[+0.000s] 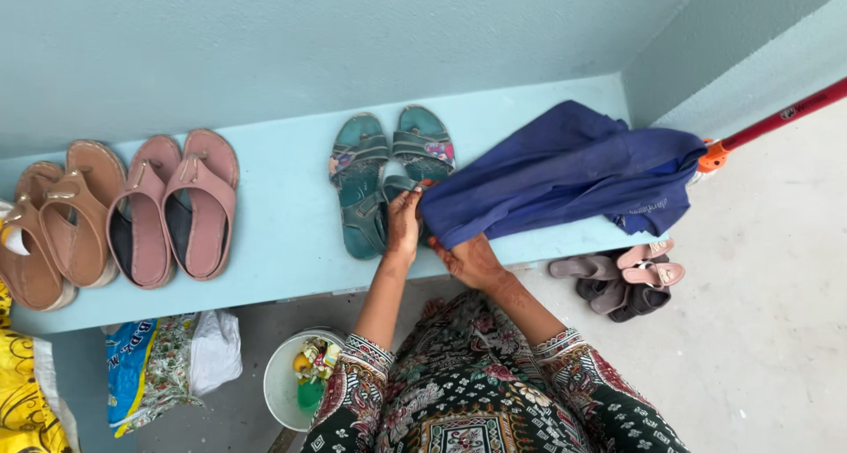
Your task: The person wipes several pairs of sandals and slippers with a blue cloth on a light blue bench. They handle each pair one at a time, wiping the uppers and soles, then place the cleaned items back on the bench.
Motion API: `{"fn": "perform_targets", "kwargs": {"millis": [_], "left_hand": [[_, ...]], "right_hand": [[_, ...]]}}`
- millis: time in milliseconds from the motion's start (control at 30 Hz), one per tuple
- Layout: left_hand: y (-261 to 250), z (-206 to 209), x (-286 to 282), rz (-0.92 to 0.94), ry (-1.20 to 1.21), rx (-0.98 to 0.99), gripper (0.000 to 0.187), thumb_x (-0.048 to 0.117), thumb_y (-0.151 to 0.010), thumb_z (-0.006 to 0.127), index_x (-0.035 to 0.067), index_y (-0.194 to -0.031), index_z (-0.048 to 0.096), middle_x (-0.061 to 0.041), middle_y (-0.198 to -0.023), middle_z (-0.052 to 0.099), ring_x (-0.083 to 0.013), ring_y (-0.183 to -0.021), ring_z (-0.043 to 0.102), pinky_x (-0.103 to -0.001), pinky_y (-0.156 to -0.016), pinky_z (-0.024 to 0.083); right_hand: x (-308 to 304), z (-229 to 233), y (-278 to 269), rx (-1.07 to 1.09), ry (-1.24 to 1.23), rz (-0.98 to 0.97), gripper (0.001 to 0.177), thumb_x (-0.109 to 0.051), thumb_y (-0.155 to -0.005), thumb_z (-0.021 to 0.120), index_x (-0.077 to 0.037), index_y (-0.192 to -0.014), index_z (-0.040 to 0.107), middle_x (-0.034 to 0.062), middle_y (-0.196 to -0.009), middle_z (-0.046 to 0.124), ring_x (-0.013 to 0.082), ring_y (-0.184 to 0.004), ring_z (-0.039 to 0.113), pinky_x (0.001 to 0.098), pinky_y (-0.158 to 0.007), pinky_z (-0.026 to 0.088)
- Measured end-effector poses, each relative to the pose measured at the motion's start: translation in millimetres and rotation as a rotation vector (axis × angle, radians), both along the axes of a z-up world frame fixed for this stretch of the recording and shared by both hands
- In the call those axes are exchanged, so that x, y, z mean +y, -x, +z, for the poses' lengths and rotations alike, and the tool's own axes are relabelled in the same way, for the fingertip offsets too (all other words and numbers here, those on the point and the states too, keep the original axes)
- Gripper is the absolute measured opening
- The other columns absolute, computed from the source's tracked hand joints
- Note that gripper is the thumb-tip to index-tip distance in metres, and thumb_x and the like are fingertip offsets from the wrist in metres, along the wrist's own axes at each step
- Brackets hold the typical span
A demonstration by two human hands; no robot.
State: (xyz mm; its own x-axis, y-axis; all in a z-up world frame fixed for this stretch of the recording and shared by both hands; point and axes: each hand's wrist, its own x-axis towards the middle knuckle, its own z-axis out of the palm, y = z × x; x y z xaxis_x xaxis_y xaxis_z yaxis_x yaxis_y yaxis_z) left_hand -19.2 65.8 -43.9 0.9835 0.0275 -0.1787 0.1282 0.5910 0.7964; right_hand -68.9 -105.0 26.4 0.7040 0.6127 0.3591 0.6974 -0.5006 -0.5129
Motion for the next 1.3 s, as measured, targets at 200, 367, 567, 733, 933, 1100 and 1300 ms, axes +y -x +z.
{"fn": "perform_targets", "kwargs": {"millis": [200, 367, 567, 733, 933, 1100, 1300], "left_hand": [[-7, -34, 5, 0.089, -0.223, 0.189, 0.052, 0.04, -0.122, 0.052, 0.001, -0.087, 0.051, 0.003, -0.076, 0.04, -0.0124, -0.068, 0.037, -0.031, -0.058, 0.03], [-3, -43, 5, 0.055, -0.008, 0.279, 0.034, 0.036, -0.108, 0.041, 0.013, -0.099, 0.064, 0.008, -0.082, 0.063, -0.0057, -0.071, 0.061, -0.022, -0.063, 0.048], [-10, -28, 3, 0.074, -0.011, 0.208, 0.027, 0.033, -0.114, 0.046, 0.013, -0.102, 0.061, 0.011, -0.07, 0.043, -0.0035, -0.056, 0.039, -0.022, -0.046, 0.029], [-8, -17, 6, 0.04, 0.004, 0.244, 0.032, 0.031, -0.109, 0.04, 0.011, -0.099, 0.062, 0.006, -0.081, 0.065, -0.0051, -0.065, 0.055, -0.022, -0.059, 0.044], [-11, -20, 1, 0.07, -0.088, 0.263, 0.035, 0.037, -0.114, 0.045, 0.012, -0.099, 0.064, 0.008, -0.073, 0.051, -0.0066, -0.058, 0.042, -0.025, -0.05, 0.032], [-11, -34, 2, 0.034, -0.049, 0.195, 0.04, 0.036, -0.107, 0.039, 0.008, -0.111, 0.067, -0.001, -0.103, 0.075, -0.0091, -0.086, 0.069, -0.024, -0.078, 0.054], [-19, -40, 6, 0.033, 0.13, 0.359, 0.04, 0.036, -0.105, 0.035, 0.01, -0.112, 0.065, -0.002, -0.108, 0.074, -0.011, -0.09, 0.072, -0.026, -0.08, 0.057]], "right_hand": [[31, 45, -13, -0.018, -0.009, -0.09, 0.051, -0.032, -0.099, 0.063, 0.007, -0.131, 0.055, 0.0257, -0.116, 0.062, 0.0452, -0.106, 0.058, 0.0539, -0.092, 0.044], [35, 49, -21, 0.131, 0.123, -0.125, 0.041, -0.03, -0.097, 0.062, 0.0, -0.126, 0.059, 0.0217, -0.113, 0.067, 0.0436, -0.105, 0.062, 0.0537, -0.091, 0.047], [27, 48, -1, 0.016, 0.146, -0.121, 0.043, -0.03, -0.096, 0.063, 0.002, -0.125, 0.059, 0.0225, -0.108, 0.067, 0.0438, -0.098, 0.063, 0.0552, -0.088, 0.047], [40, 46, -25, 0.193, 0.167, -0.142, 0.036, -0.033, -0.098, 0.062, -0.002, -0.117, 0.062, 0.0199, -0.107, 0.069, 0.0419, -0.1, 0.066, 0.0539, -0.087, 0.049], [34, 53, 1, -0.182, -0.002, -0.119, 0.042, -0.024, -0.091, 0.061, 0.005, -0.122, 0.06, 0.0269, -0.109, 0.067, 0.0458, -0.099, 0.064, 0.0533, -0.087, 0.048], [42, 45, -25, 0.043, 0.124, -0.167, 0.047, -0.026, -0.075, 0.069, -0.001, -0.115, 0.063, 0.0223, -0.101, 0.069, 0.0438, -0.095, 0.065, 0.0525, -0.084, 0.05], [44, 46, -27, 0.0, 0.244, -0.153, 0.062, -0.036, -0.071, 0.073, 0.0, -0.12, 0.061, 0.0247, -0.112, 0.066, 0.0443, -0.104, 0.062, 0.0552, -0.088, 0.047]]}}
